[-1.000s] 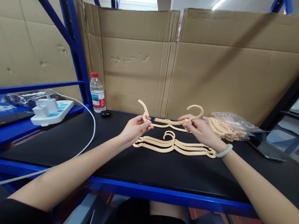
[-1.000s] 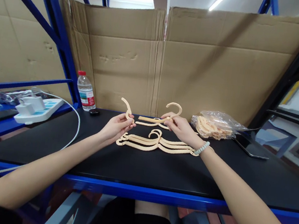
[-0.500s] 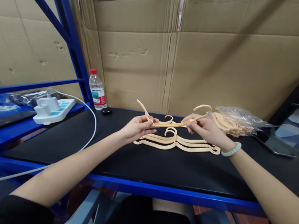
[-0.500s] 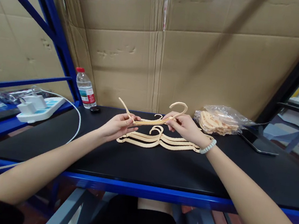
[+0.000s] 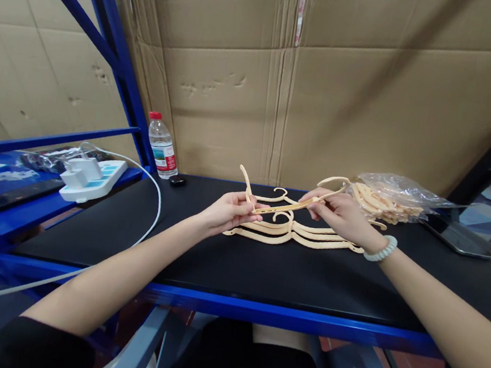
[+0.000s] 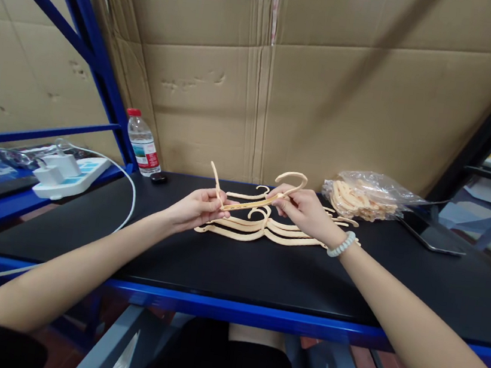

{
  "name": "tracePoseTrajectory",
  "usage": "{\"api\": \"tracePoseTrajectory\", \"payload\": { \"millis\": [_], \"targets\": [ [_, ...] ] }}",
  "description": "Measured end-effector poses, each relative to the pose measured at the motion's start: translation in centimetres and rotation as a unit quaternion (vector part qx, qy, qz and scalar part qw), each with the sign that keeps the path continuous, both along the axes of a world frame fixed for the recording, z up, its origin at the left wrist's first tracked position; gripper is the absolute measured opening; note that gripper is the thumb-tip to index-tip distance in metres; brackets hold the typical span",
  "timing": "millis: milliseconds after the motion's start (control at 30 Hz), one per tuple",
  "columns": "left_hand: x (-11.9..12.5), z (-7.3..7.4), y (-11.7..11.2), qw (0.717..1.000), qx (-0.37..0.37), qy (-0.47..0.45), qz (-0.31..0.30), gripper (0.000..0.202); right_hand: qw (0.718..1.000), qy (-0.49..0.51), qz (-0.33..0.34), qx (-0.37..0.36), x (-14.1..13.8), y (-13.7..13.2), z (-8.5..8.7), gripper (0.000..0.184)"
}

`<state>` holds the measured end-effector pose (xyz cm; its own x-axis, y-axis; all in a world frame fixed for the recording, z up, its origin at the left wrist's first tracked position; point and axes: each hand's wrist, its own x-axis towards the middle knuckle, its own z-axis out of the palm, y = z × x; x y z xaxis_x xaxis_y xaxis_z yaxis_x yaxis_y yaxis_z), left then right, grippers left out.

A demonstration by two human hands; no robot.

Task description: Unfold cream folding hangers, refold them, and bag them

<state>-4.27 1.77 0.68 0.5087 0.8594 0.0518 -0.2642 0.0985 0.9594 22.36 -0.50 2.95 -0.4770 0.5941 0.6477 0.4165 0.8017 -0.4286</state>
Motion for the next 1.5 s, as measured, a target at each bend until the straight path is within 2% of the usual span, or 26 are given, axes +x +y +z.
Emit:
{"api": "tracePoseTrajectory", "payload": {
  "millis": [300, 567, 800, 1000, 1333, 1500],
  "targets": [
    [0.1, -0.3, -0.2, 0.999, 0.016, 0.031, 0.007, 0.028, 1.0, 0.006, 0.001, -0.003, -0.3, -0.5, 0.0, 0.035],
    [0.9, -0.4, -0.8, 0.991, 0.086, 0.026, 0.096, 0.03, 0.999, 0.022, -0.028, -0.021, -0.6, -0.7, -0.1, 0.038],
    [1.5, -0.6, -1.3, 0.98, 0.108, 0.01, 0.169, 0.029, 0.996, 0.05, -0.065, -0.032, -1.1, -0.7, -0.6, 0.042],
    [1.9, -1.0, -1.1, 0.961, 0.151, -0.008, 0.233, 0.029, 0.992, 0.086, -0.083, -0.029, -1.9, -0.9, -0.7, 0.03],
    [2.3, -0.7, -1.3, 0.957, 0.149, -0.031, 0.248, 0.023, 0.989, 0.108, -0.093, -0.029, -2.0, -0.9, -0.8, 0.029],
    [2.2, -0.9, -1.2, 0.965, 0.136, -0.04, 0.221, 0.025, 0.986, 0.127, -0.103, -0.04, -2.0, -0.7, -0.8, 0.032]
  ]
}}
